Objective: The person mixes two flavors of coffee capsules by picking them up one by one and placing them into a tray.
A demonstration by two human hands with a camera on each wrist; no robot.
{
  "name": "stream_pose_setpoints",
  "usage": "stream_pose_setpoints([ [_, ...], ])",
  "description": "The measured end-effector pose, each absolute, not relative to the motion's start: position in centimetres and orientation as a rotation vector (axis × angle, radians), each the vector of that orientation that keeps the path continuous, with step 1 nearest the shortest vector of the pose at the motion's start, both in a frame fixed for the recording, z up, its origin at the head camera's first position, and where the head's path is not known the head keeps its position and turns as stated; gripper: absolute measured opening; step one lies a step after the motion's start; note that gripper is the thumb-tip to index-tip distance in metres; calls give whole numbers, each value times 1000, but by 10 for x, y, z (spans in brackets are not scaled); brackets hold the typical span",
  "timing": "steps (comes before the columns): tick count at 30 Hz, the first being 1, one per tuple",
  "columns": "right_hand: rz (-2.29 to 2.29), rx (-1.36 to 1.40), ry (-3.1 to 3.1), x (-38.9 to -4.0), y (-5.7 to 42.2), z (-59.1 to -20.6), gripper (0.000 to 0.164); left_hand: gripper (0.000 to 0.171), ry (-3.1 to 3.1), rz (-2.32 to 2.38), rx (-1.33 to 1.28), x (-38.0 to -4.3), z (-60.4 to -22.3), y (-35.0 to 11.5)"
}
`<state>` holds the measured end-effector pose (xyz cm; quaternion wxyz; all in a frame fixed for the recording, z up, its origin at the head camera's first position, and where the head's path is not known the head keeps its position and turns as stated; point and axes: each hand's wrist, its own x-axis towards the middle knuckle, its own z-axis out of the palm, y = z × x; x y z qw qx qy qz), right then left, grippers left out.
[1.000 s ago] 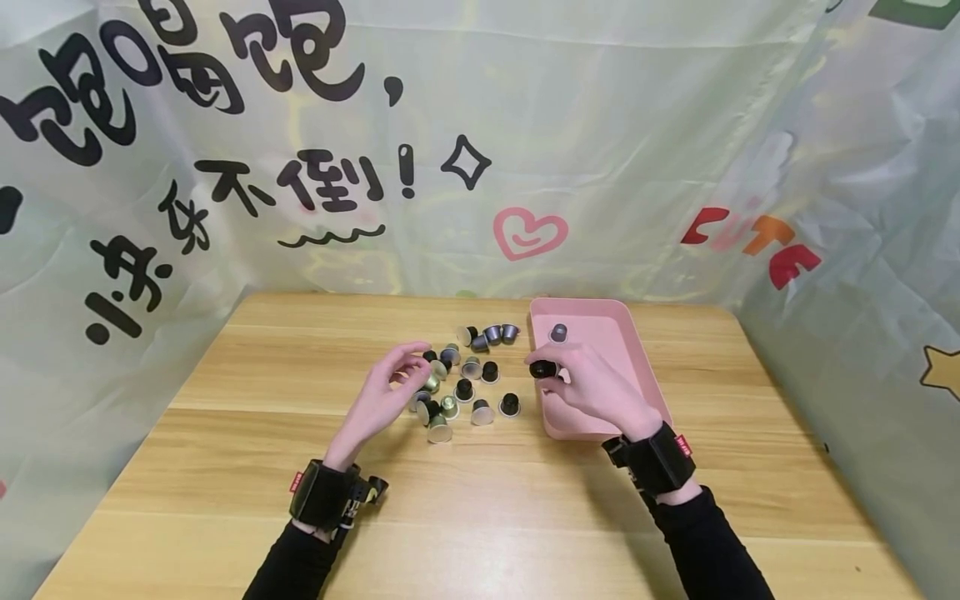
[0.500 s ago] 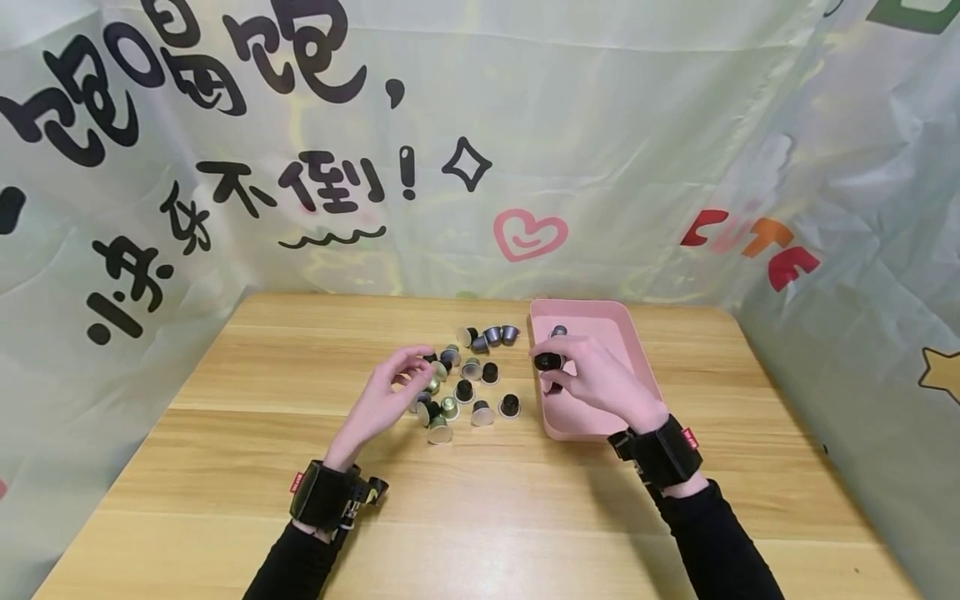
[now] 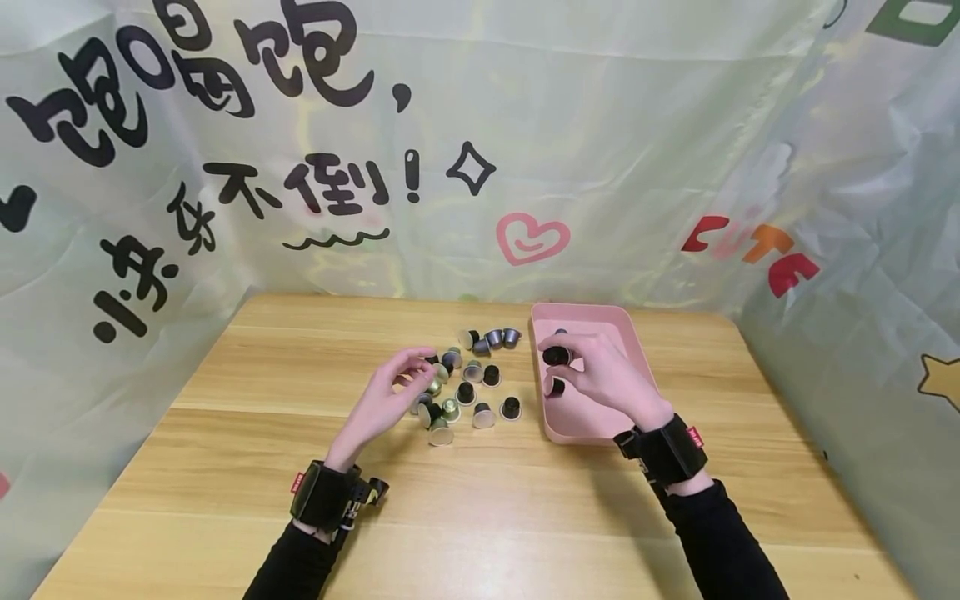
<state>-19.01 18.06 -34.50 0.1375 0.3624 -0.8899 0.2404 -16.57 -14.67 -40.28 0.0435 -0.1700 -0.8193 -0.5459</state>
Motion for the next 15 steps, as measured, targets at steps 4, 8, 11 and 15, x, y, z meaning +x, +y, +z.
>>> stream_pose_setpoints([
  [4,665,1047,-2545,-195,184,-348,27,38,-2507,-1667,-525,-165,-403,-147],
  [8,659,1029,-2564,-199,187,-347,27,38,-2509,-1671,-524,-166,-403,-147],
  [11,672,1008,-2603,-201,189,-347,28,38,-2514,-1675,-520,-166,-402,-148],
  [15,685,995,-2646,-205,191,-347,28,38,-2515,-1670,-520,-166,-402,-148],
])
